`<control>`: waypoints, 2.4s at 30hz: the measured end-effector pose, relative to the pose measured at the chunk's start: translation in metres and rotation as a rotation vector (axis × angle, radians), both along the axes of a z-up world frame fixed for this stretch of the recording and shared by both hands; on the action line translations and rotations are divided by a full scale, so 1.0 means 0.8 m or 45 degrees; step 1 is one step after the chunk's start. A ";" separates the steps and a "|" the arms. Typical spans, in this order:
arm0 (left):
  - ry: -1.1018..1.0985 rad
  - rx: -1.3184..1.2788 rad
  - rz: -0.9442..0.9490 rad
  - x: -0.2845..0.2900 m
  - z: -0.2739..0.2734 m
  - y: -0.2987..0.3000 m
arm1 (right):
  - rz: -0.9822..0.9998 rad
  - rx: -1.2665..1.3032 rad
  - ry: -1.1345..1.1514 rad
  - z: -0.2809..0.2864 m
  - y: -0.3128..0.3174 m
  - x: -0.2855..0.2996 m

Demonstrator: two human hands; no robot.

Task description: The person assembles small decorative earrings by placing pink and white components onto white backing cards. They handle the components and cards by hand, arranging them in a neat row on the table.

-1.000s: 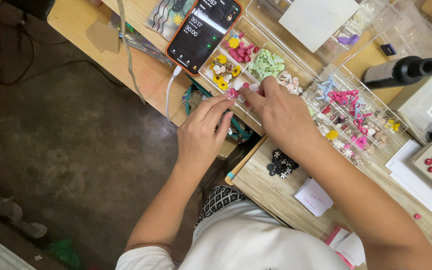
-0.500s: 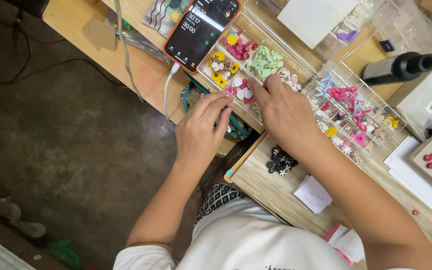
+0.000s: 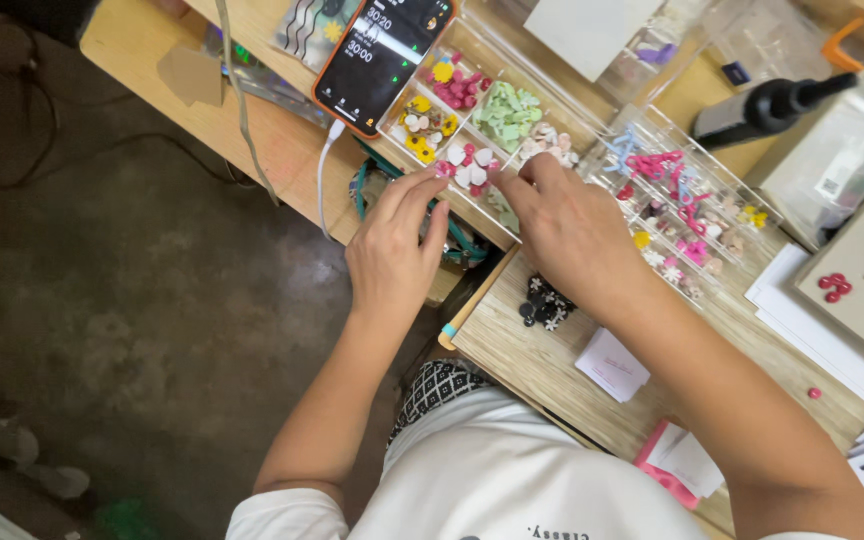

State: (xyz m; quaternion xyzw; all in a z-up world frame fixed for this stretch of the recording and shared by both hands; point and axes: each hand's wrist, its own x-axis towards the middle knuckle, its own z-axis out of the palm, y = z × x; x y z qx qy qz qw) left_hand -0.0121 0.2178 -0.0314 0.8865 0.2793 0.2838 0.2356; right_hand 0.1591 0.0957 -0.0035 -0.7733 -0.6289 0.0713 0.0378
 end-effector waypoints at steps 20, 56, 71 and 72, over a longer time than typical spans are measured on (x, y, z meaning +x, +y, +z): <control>0.015 -0.151 -0.762 0.014 0.033 -0.206 | -0.390 0.172 -0.187 0.062 -0.289 -0.040; 0.288 0.018 -1.138 0.024 -0.005 -0.343 | -0.934 0.036 0.326 -0.002 -0.453 -0.127; 0.347 -0.060 -1.242 0.030 -0.002 -0.346 | -0.803 0.222 0.146 -0.026 -0.461 -0.123; 0.363 -0.069 -1.253 0.029 -0.002 -0.346 | -0.778 0.247 0.105 -0.029 -0.462 -0.123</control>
